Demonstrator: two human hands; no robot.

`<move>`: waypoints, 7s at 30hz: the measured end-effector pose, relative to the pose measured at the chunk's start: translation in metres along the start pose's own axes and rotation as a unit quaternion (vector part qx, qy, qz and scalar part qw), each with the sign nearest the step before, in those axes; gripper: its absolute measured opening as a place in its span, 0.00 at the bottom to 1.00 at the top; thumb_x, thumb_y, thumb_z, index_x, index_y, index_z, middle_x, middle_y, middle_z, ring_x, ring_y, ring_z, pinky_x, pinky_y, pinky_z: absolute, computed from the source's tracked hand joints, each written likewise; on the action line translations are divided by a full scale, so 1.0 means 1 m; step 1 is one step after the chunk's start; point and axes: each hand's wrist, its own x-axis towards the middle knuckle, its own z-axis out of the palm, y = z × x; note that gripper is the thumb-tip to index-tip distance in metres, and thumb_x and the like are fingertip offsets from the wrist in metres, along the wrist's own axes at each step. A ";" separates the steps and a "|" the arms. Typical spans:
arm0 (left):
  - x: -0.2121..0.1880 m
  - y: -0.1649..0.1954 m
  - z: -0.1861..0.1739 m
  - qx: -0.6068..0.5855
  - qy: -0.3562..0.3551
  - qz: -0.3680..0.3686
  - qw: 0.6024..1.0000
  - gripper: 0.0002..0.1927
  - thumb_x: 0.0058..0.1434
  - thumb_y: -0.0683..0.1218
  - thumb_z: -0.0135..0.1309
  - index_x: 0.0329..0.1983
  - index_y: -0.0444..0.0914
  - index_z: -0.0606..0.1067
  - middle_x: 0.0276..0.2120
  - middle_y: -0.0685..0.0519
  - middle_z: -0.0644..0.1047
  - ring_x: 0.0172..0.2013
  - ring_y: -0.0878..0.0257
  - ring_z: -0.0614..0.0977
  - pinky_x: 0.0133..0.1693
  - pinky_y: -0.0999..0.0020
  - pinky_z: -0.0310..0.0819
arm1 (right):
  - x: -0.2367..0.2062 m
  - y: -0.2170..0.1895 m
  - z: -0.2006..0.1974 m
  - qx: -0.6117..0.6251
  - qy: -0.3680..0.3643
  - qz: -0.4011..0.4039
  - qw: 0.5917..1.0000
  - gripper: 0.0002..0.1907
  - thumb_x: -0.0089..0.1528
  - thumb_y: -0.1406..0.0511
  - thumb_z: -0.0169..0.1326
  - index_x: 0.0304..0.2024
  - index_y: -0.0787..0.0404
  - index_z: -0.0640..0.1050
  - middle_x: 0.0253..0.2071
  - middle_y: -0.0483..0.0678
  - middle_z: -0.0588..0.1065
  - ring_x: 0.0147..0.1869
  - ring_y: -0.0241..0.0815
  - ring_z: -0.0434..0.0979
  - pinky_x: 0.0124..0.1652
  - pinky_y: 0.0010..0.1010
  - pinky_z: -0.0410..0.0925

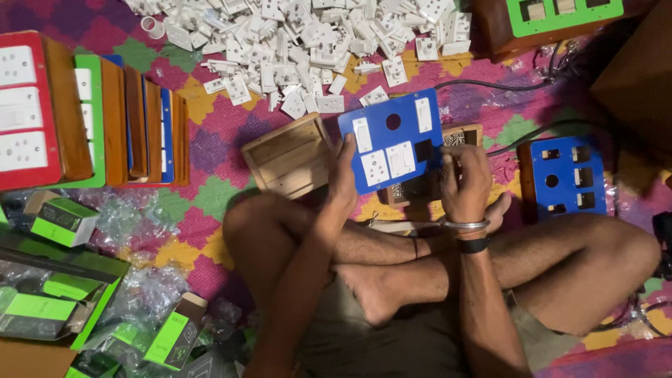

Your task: The person sits on the floor and assembles white plastic electrical socket components into a blue plastic jig. They pick up small metal screws from a wooden box and insert them into the socket parts held within the jig, securing them in place. The person repeats this process for multiple socket units.

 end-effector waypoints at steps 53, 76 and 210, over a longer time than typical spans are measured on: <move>-0.009 0.004 0.001 0.042 -0.033 0.025 0.998 0.26 0.73 0.57 0.47 0.63 0.33 0.69 0.50 0.51 0.78 0.50 0.60 0.79 0.52 0.61 0.75 | -0.006 0.001 0.038 0.258 0.008 0.237 0.937 0.11 0.61 0.69 0.68 0.31 0.63 0.76 0.27 0.40 0.73 0.29 0.27 0.66 0.28 0.21 0.60; -0.077 0.090 0.058 0.577 -0.386 0.381 0.610 0.58 0.47 0.68 0.66 0.75 0.39 0.58 0.75 0.37 0.53 0.76 0.40 0.54 0.74 0.36 0.38 | 0.044 -0.018 -0.056 0.279 -0.099 0.181 0.938 0.15 0.72 0.67 0.50 0.58 0.69 0.80 0.42 0.41 0.77 0.41 0.26 0.71 0.41 0.18 0.66; -0.062 0.022 0.027 -0.156 -0.190 -0.082 0.966 0.38 0.62 0.51 0.47 0.75 0.32 0.59 0.60 0.42 0.73 0.58 0.53 0.76 0.61 0.57 0.69 | 0.014 -0.054 0.007 0.070 -0.015 -0.040 0.997 0.07 0.64 0.74 0.62 0.44 0.67 0.78 0.41 0.54 0.77 0.43 0.52 0.80 0.43 0.37 0.72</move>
